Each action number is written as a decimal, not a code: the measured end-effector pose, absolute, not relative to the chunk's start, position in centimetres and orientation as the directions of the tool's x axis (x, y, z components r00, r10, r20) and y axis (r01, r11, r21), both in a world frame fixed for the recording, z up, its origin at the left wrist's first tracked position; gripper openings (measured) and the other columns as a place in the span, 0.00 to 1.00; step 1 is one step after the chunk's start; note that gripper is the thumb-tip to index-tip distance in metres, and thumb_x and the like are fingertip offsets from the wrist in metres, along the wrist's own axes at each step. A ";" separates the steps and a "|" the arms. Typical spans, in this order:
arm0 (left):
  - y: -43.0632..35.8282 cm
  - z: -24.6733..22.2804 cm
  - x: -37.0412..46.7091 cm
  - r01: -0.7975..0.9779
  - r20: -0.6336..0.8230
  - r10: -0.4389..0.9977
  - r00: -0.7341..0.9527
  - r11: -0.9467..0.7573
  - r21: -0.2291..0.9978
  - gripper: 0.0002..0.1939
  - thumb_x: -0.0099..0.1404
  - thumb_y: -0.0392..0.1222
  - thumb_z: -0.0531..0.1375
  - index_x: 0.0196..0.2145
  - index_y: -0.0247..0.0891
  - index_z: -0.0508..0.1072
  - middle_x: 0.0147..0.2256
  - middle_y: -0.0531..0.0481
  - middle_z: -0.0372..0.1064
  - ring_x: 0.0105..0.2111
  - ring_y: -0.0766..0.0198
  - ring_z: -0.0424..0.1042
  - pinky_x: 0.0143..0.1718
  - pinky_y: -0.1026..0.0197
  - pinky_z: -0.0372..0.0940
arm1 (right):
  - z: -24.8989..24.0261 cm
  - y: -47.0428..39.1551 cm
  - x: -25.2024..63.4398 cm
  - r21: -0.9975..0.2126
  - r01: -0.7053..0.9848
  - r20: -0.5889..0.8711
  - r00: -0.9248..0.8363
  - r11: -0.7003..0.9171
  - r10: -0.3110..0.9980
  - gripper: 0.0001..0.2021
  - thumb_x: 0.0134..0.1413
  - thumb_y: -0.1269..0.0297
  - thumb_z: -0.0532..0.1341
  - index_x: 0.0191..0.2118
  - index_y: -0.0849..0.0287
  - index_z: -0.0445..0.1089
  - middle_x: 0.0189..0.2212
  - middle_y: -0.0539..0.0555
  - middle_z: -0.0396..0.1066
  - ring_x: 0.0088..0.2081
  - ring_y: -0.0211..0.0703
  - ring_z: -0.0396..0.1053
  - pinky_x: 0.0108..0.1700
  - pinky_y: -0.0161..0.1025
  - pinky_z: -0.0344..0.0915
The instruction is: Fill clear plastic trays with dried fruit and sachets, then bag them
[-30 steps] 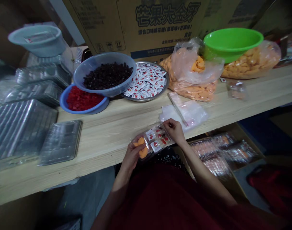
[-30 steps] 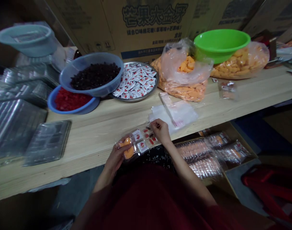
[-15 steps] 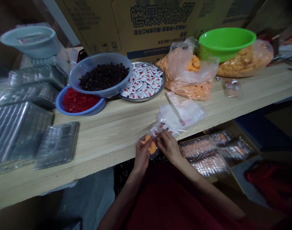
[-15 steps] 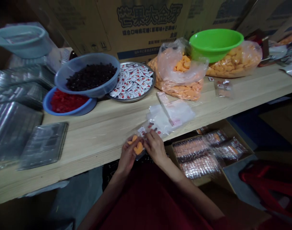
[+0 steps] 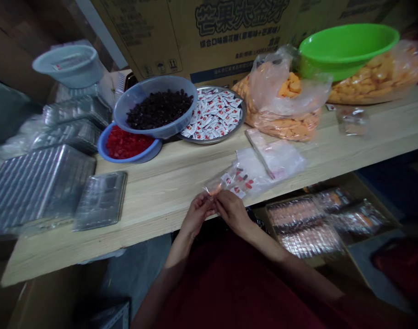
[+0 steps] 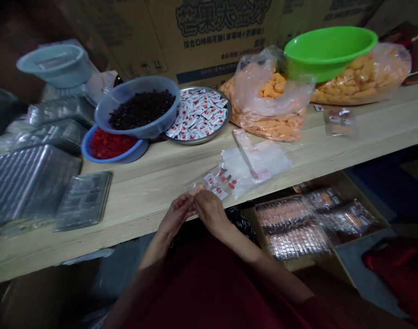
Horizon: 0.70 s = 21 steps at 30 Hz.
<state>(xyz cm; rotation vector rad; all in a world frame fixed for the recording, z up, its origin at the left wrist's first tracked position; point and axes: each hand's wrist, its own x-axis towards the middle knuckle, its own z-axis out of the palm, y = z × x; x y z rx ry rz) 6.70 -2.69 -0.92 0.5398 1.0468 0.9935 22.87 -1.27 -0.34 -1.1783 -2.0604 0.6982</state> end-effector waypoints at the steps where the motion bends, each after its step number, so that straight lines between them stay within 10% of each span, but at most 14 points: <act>1: -2.5 -0.9 6.6 -0.425 -0.455 0.884 0.111 0.456 0.782 0.21 0.54 0.50 0.74 0.40 0.37 0.75 0.36 0.50 0.76 0.34 0.65 0.76 0.41 0.60 0.73 | -0.1 -1.1 22.6 -0.733 0.522 0.273 -0.362 0.436 0.891 0.11 0.70 0.67 0.51 0.36 0.55 0.68 0.33 0.55 0.70 0.37 0.46 0.67 0.40 0.40 0.62; 15: -2.1 -2.8 3.6 0.050 -0.204 0.958 -0.203 0.218 0.975 0.10 0.56 0.42 0.71 0.30 0.38 0.75 0.26 0.55 0.68 0.26 0.67 0.65 0.31 0.66 0.61 | -1.8 -3.4 21.4 -0.786 0.355 0.309 -0.483 0.506 0.819 0.10 0.69 0.60 0.59 0.51 0.53 0.71 0.44 0.57 0.75 0.48 0.49 0.72 0.51 0.47 0.70; 21: -0.8 -1.3 2.5 0.324 0.050 0.996 -0.080 -0.021 0.946 0.26 0.57 0.42 0.71 0.54 0.44 0.74 0.52 0.45 0.72 0.42 0.60 0.72 0.44 0.60 0.66 | -2.4 -4.6 25.9 -0.587 0.550 0.259 -0.568 0.594 0.781 0.44 0.55 0.54 0.72 0.72 0.55 0.53 0.69 0.66 0.54 0.72 0.62 0.48 0.69 0.62 0.53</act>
